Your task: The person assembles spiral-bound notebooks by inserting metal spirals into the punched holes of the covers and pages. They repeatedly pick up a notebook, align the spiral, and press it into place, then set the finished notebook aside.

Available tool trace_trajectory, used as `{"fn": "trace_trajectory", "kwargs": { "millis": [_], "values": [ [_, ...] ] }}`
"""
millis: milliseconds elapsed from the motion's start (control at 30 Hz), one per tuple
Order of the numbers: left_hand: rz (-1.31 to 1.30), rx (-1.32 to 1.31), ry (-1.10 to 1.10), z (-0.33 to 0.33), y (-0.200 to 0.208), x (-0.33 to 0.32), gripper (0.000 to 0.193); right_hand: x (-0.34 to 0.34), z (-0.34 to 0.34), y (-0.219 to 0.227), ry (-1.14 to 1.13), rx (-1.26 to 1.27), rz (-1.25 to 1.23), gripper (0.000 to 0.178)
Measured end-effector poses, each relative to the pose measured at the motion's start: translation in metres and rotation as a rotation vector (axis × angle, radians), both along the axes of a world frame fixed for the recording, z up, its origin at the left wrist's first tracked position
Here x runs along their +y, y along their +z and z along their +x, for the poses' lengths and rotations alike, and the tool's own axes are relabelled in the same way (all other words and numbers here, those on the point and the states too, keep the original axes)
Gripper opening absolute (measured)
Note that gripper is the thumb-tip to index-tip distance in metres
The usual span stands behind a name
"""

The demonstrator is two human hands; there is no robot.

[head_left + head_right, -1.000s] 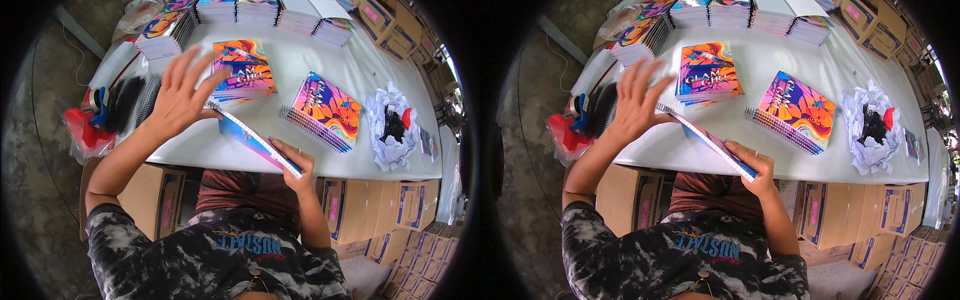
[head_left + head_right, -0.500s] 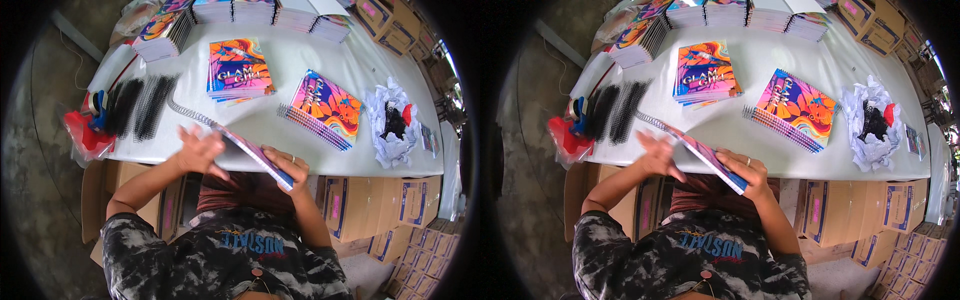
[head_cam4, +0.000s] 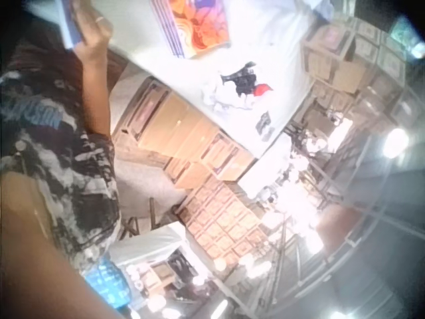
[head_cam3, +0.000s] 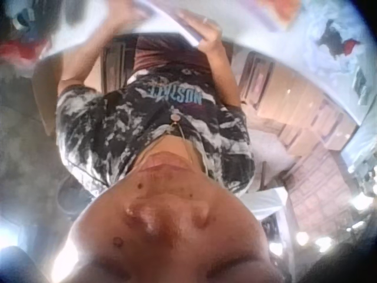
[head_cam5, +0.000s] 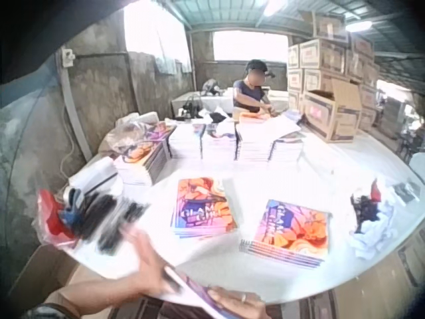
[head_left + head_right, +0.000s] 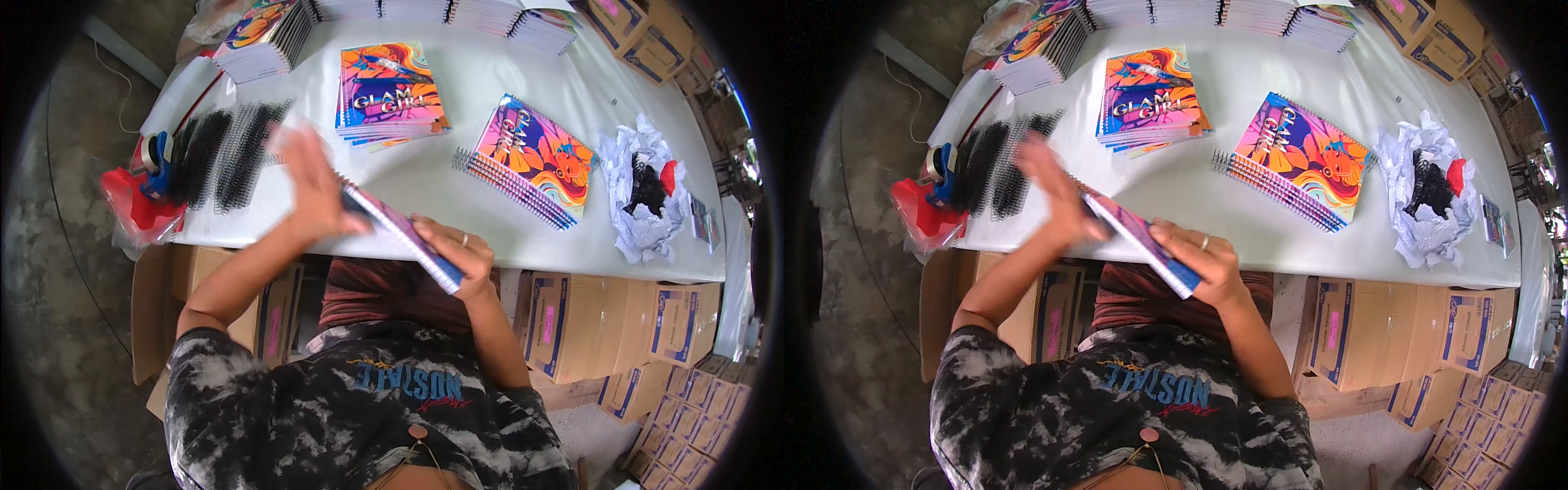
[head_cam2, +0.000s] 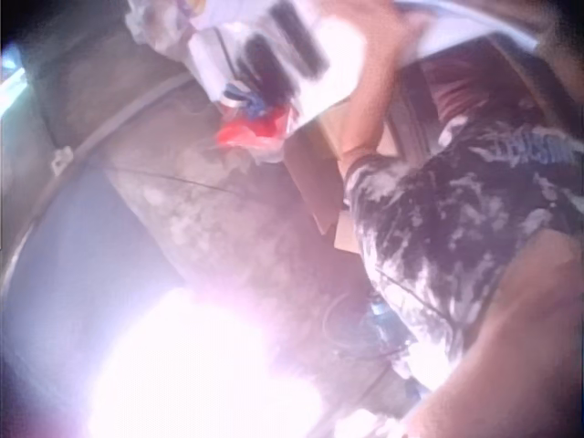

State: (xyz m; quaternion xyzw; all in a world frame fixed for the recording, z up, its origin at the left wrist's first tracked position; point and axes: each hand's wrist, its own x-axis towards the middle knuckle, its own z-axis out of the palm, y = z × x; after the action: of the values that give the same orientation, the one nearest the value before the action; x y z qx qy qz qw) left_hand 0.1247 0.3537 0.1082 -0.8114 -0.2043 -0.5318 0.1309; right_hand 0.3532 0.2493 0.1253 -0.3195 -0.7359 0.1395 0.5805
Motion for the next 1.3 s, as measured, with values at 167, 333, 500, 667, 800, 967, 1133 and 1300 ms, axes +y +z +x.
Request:
{"fn": "trace_trajectory", "kwargs": {
  "millis": [167, 333, 500, 667, 800, 967, 1133, 1300],
  "values": [
    [0.242, 0.029, 0.134, -0.012, 0.03, 0.01, 0.109, -0.002, 0.004, 0.003, -0.009, -0.024, -0.003, 0.031],
    [-0.092, 0.386, -0.082, 0.004, -0.024, -0.032, 0.124, -0.001, 0.0, -0.002, -0.033, 0.019, -0.02, 0.032],
    [0.076, 0.051, 0.029, 0.014, 0.025, -0.014, 0.102, 0.002, -0.001, 0.004, 0.031, 0.057, -0.009, 0.034],
    [0.039, 0.278, -0.193, 0.026, -0.009, -0.038, 0.105, 0.001, 0.005, -0.002, -0.095, 0.016, -0.06, 0.027],
    [0.155, 0.064, 0.051, 0.032, 0.058, -0.008, 0.115, 0.001, -0.004, 0.006, -0.035, 0.003, -0.021, 0.025],
    [-0.097, 0.315, -0.175, 0.036, -0.017, -0.044, 0.101, 0.002, 0.004, -0.006, -0.094, 0.064, -0.107, 0.037],
    [-0.204, 0.255, -0.133, 0.058, 0.087, -0.007, 0.036, -0.002, -0.016, 0.027, 0.11, 0.556, -0.501, 0.028],
    [0.125, 0.064, -0.073, 0.072, 0.108, 0.003, 0.04, -0.003, -0.005, 0.017, -0.011, 0.252, -0.391, 0.034]
  ]
}}
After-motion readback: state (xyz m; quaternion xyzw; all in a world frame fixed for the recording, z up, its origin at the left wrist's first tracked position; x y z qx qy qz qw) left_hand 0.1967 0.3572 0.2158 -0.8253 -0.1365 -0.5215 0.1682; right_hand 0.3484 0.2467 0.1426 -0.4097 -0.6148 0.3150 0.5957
